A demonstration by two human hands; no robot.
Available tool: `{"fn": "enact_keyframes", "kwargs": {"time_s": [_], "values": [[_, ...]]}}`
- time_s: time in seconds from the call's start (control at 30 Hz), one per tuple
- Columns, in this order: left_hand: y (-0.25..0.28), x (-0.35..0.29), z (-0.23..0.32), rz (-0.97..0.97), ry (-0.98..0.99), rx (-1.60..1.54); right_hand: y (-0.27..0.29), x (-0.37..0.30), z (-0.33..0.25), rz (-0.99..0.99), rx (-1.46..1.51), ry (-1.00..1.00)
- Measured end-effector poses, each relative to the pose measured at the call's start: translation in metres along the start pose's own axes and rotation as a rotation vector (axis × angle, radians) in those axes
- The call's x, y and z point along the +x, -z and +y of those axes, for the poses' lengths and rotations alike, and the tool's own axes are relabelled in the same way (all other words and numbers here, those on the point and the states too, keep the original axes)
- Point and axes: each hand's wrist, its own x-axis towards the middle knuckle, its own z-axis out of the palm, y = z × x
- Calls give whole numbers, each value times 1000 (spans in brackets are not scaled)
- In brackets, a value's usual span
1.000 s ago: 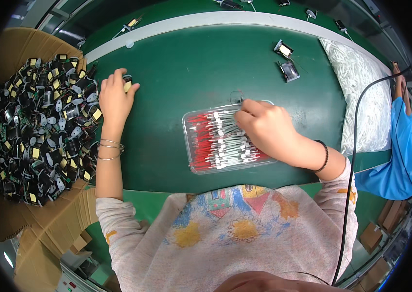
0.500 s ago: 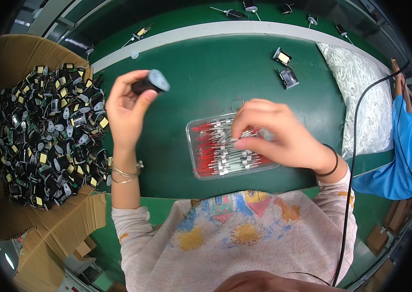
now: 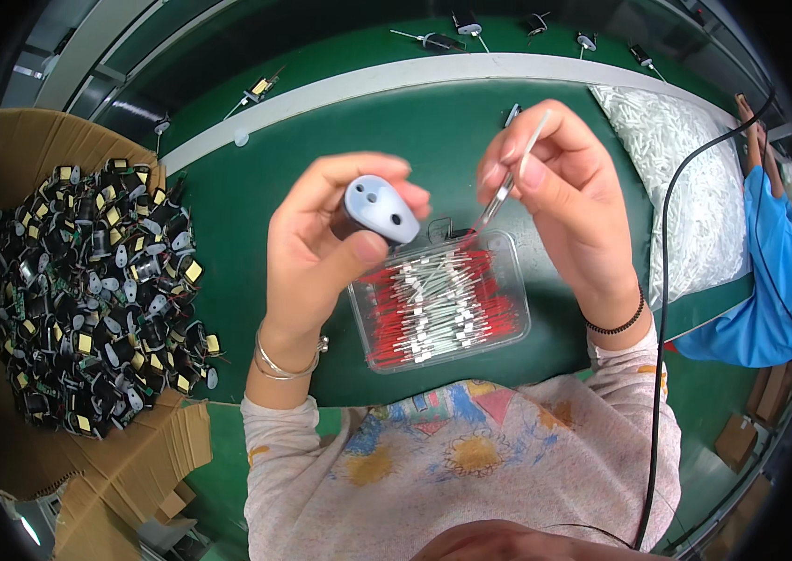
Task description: The person assembles electronic components by inserting a wire into a small gray plastic part using a metal tool and then joining it with a black component.
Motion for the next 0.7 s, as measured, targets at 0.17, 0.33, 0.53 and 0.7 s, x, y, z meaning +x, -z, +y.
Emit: {"fn": "enact_keyframes", "kwargs": {"time_s": [0.17, 0.33, 0.53, 0.7], "values": [[-9, 4, 0, -146, -18, 249, -3, 0, 2, 68, -224, 164], [-6, 2, 0, -236, 47, 230, -8, 1, 1, 11, -287, 155], [-5, 1, 0, -219, -11, 176, -2, 2, -3, -108, -657, 333], [-8, -1, 1, -208, -21, 221, -7, 0, -4, -63, -644, 323]]}}
